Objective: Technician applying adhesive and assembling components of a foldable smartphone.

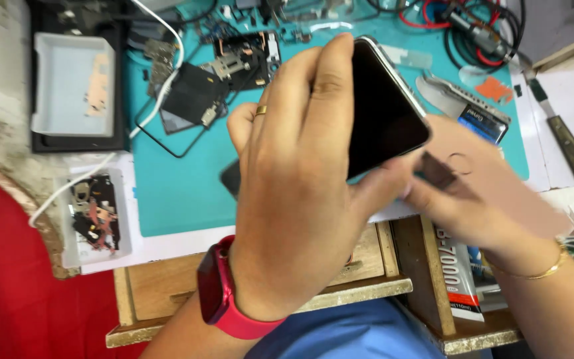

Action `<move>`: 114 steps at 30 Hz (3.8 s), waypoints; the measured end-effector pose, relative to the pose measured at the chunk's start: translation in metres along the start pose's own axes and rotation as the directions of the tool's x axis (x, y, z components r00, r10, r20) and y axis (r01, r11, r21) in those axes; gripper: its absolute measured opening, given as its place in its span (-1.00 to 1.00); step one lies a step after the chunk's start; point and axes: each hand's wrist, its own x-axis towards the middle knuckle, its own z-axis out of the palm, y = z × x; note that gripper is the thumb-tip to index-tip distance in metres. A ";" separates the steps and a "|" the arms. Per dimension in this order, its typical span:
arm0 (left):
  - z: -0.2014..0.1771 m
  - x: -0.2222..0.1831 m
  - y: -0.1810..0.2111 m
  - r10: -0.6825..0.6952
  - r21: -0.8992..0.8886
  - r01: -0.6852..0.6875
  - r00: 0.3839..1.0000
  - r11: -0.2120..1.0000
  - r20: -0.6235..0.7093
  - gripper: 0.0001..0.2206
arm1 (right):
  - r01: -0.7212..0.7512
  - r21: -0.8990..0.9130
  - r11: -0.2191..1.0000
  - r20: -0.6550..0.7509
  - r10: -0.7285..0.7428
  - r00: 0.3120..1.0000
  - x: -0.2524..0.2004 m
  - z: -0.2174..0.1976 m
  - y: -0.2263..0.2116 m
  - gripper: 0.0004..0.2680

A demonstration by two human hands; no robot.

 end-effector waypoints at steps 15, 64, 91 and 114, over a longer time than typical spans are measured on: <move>-0.014 0.018 0.019 -0.308 -0.759 0.329 0.935 0.561 0.178 -0.65 | -0.028 0.194 0.981 0.194 -0.011 0.981 -0.013 0.022 0.009 -0.59; 0.028 -0.004 -0.064 0.067 -0.375 0.896 0.400 -0.237 0.914 -0.25 | -0.400 -0.144 0.905 0.069 0.413 0.908 0.039 -0.022 -0.025 -0.75; 0.038 -0.010 -0.066 -0.267 -0.648 0.758 0.609 -0.083 0.747 -0.56 | -0.363 -0.148 0.920 0.068 0.375 0.924 0.031 -0.013 -0.015 -0.72; 0.046 -0.017 -0.071 -0.383 -0.669 0.741 0.602 -0.058 0.700 -0.52 | -0.281 -0.255 0.925 0.153 0.325 0.933 0.031 -0.019 -0.008 -0.70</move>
